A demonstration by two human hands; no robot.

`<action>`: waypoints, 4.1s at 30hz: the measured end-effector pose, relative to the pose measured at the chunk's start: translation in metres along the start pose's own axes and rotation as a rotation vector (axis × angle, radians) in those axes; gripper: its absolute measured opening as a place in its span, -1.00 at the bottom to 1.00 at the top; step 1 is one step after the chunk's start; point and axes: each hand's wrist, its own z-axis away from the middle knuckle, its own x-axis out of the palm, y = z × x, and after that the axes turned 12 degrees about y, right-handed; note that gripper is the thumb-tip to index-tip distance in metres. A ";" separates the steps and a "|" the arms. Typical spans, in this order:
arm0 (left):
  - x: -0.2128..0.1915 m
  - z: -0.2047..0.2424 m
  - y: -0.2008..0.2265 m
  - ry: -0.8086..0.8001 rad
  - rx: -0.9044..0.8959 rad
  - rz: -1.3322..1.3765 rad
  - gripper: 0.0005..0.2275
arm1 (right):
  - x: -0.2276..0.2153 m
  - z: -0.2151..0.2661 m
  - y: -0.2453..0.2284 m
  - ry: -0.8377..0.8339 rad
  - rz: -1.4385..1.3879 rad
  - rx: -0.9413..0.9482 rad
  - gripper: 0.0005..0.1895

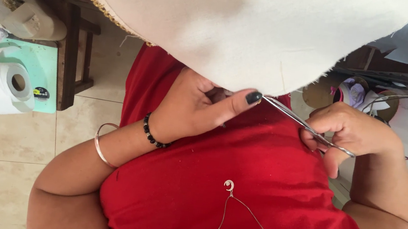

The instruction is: Trimming excess fabric from the edges of a workpiece using scissors and then handling gold trim for assembly.

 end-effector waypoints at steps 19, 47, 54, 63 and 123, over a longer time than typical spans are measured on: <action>0.003 -0.001 -0.007 0.025 0.087 -0.043 -0.77 | 0.007 0.003 0.007 0.034 0.091 0.008 -0.34; -0.011 0.005 -0.018 -0.090 -0.294 -0.119 -0.76 | 0.012 -0.063 0.020 1.377 1.329 -0.799 -0.72; -0.016 0.008 -0.024 0.034 -0.359 -0.058 -0.59 | 0.010 -0.066 0.012 1.421 1.357 -0.759 -0.88; -0.013 0.000 -0.017 -0.071 -0.409 0.026 -0.82 | 0.000 -0.056 0.012 1.326 1.350 -0.708 -0.80; -0.006 0.006 -0.026 -0.026 -0.070 -0.068 -0.83 | 0.001 -0.001 0.006 -0.036 0.071 -0.023 -0.42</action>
